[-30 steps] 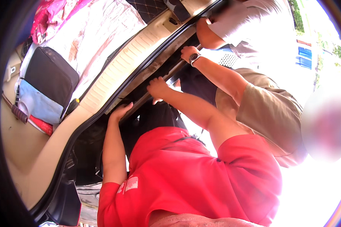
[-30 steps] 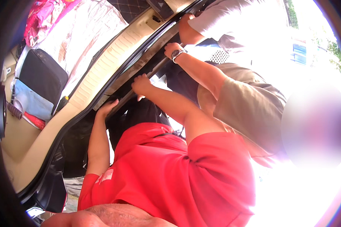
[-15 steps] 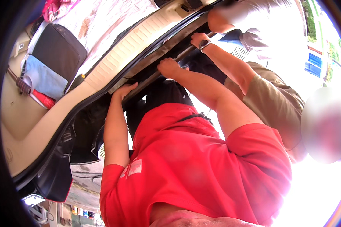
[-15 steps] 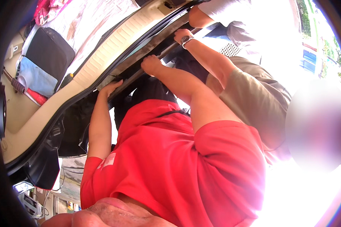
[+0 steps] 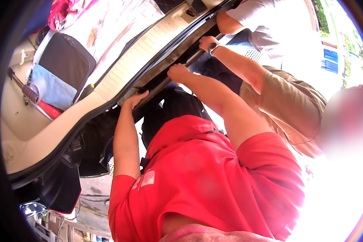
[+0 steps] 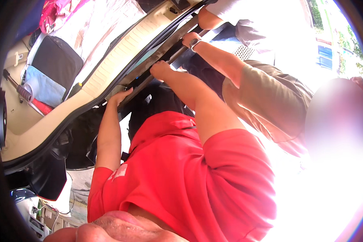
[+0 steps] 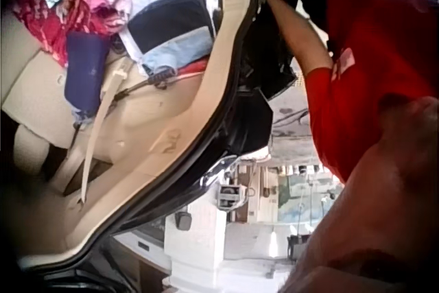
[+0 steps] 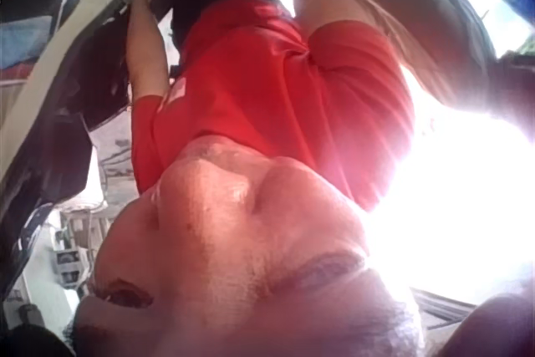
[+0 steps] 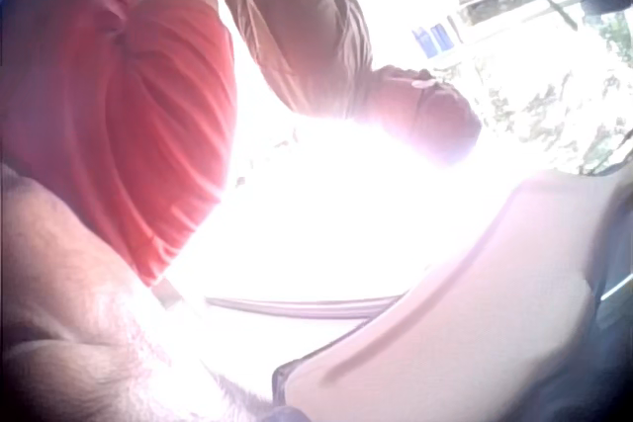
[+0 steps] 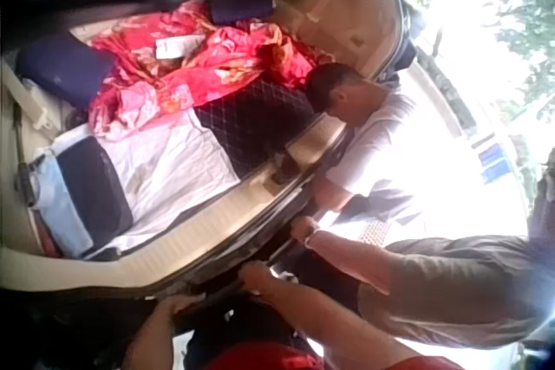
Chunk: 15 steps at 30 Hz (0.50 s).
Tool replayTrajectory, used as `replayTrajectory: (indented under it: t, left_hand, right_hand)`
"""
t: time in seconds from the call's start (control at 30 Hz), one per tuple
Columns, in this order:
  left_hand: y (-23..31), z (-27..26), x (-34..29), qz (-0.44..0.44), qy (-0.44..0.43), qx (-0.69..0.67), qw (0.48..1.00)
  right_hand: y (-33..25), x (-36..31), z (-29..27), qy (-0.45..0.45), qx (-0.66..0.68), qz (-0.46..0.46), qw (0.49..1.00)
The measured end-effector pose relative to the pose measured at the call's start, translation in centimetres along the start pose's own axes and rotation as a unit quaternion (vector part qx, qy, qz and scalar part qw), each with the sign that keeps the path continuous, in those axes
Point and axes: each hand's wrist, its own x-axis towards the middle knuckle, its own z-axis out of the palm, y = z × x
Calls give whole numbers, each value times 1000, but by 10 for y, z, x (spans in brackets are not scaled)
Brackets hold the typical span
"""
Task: The person installs a rear bumper onto a car by aligning it with the chassis, pushing the edges into place, and securing it by hand and with a tool near the wheel well and under the trunk.
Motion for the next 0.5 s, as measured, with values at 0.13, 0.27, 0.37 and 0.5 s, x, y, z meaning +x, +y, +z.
replayTrajectory:
  t: [0.13, 0.27, 0.37, 0.5]
  left_hand:
    - [-23, -2, 15, 14, 28, 20, 999]
    - [-23, -4, 21, -35, -2, 0, 999]
    - [-23, 0, 14, 49, 93, 108, 989]
    - [-5, 29, -7, 90, 150, 190, 966]
  right_hand:
    - [-3, -4, 2, 27, 0, -9, 1000]
    - [-2, -7, -4, 37, -20, -34, 999]
    - [-4, -8, -8, -4, 8, -35, 999]
    - [1, -8, -6, 12, 30, -23, 999]
